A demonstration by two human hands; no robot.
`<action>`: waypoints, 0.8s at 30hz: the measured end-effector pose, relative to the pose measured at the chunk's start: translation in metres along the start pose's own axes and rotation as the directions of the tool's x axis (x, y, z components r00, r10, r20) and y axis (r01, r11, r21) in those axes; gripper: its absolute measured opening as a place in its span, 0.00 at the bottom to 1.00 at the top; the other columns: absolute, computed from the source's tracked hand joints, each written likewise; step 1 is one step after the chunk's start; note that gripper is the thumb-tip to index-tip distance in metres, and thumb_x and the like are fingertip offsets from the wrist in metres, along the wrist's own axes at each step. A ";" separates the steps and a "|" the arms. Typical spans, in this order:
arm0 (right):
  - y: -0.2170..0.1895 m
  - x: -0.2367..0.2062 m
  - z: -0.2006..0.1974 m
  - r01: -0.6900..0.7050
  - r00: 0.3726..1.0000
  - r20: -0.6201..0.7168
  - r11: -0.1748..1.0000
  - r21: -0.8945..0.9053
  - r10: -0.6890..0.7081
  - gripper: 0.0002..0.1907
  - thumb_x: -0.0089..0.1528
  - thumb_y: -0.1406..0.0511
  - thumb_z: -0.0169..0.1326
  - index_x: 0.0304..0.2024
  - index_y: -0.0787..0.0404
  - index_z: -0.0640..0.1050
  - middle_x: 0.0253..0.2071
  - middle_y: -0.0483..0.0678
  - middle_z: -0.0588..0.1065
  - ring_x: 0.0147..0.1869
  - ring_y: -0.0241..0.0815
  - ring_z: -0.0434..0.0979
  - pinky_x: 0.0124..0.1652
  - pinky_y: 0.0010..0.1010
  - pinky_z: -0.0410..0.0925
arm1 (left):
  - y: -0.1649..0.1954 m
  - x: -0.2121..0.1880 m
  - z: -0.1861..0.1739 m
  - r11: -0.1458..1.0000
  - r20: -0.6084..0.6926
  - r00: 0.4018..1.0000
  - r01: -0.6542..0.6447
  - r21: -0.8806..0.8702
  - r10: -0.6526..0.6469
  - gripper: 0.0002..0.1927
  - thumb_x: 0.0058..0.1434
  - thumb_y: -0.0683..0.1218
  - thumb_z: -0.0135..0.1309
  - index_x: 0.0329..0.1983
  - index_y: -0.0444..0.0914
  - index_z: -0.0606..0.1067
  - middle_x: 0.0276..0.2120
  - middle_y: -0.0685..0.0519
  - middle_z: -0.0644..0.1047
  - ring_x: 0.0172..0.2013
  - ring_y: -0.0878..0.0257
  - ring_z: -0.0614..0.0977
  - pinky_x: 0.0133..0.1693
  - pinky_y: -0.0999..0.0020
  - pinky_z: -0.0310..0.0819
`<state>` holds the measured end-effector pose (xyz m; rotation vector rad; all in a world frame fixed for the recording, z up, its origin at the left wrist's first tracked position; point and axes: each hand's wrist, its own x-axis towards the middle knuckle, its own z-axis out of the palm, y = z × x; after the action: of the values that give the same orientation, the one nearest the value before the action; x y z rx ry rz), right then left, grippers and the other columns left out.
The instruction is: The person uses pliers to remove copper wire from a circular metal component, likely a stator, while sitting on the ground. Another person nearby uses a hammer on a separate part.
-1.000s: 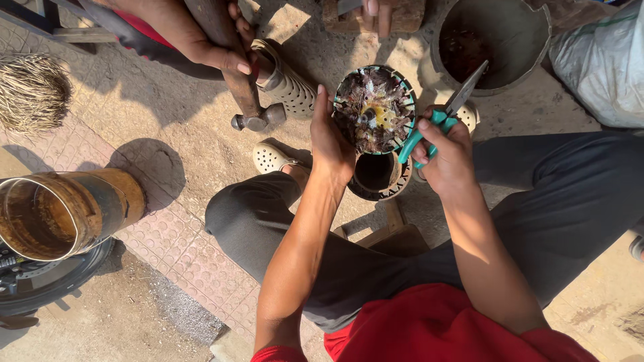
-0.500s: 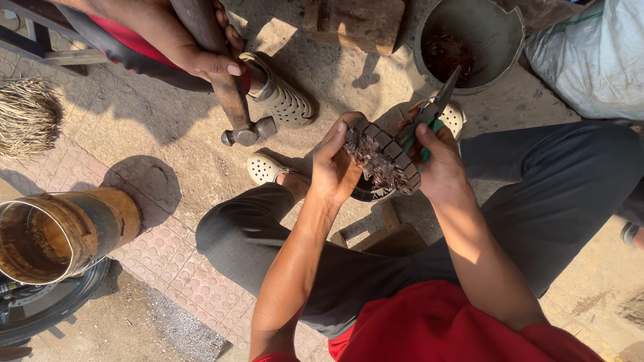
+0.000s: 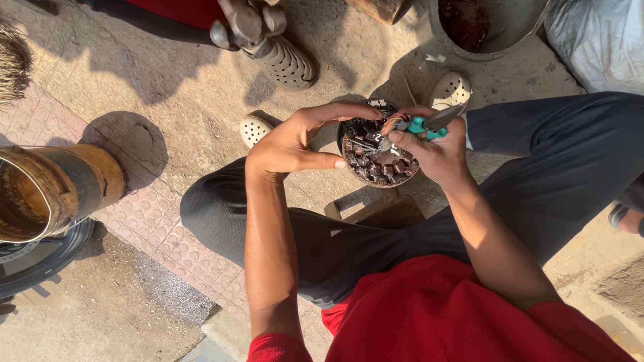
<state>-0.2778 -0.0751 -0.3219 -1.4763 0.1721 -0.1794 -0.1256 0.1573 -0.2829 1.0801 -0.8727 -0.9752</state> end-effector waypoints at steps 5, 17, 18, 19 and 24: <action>0.027 -0.007 -0.003 -0.023 0.999 0.014 0.912 -0.410 0.031 0.14 0.59 0.70 0.68 0.46 0.67 0.82 0.39 0.49 0.79 0.38 0.35 0.78 0.39 0.25 0.69 | -0.001 -0.008 -0.001 0.999 -0.150 0.988 -0.017 0.028 0.021 0.38 0.55 0.43 0.72 0.69 0.33 0.72 0.65 0.47 0.74 0.67 0.55 0.74 0.73 0.56 0.64; 0.046 -0.003 -0.018 0.139 0.967 0.256 0.857 -0.496 -0.008 0.14 0.57 0.71 0.67 0.46 0.60 0.83 0.39 0.51 0.80 0.41 0.45 0.81 0.42 0.34 0.73 | -0.041 0.009 -0.008 0.907 -0.474 0.859 0.341 0.247 -0.194 0.26 0.66 0.49 0.62 0.65 0.37 0.72 0.58 0.50 0.78 0.61 0.56 0.80 0.64 0.56 0.74; 0.046 -0.003 -0.018 0.129 0.965 0.262 0.860 -0.493 0.005 0.15 0.57 0.72 0.66 0.47 0.60 0.83 0.39 0.50 0.80 0.40 0.45 0.81 0.41 0.34 0.73 | -0.045 0.011 -0.010 0.910 -0.497 0.847 0.340 0.238 -0.187 0.24 0.68 0.50 0.61 0.64 0.37 0.73 0.57 0.50 0.79 0.60 0.56 0.81 0.64 0.57 0.74; 0.048 -0.002 -0.018 0.164 0.959 0.284 0.854 -0.494 -0.020 0.16 0.57 0.72 0.66 0.48 0.59 0.83 0.40 0.50 0.80 0.41 0.45 0.81 0.43 0.35 0.73 | -0.048 0.012 -0.012 0.912 -0.520 0.835 0.339 0.231 -0.179 0.23 0.69 0.50 0.60 0.63 0.37 0.73 0.55 0.50 0.80 0.60 0.56 0.82 0.64 0.57 0.74; 0.054 0.001 -0.014 0.221 0.945 0.324 0.815 -0.535 -0.044 0.18 0.57 0.74 0.65 0.50 0.56 0.83 0.43 0.48 0.82 0.45 0.45 0.80 0.45 0.35 0.74 | -0.054 0.012 -0.014 0.900 -0.561 0.807 0.368 0.233 -0.185 0.23 0.69 0.52 0.58 0.63 0.37 0.73 0.54 0.50 0.80 0.59 0.56 0.82 0.62 0.58 0.75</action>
<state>-0.2790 -0.0840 -0.3771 -2.0968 -0.1434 -0.0110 -0.1194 0.1413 -0.3370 1.7112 -0.4256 -0.7151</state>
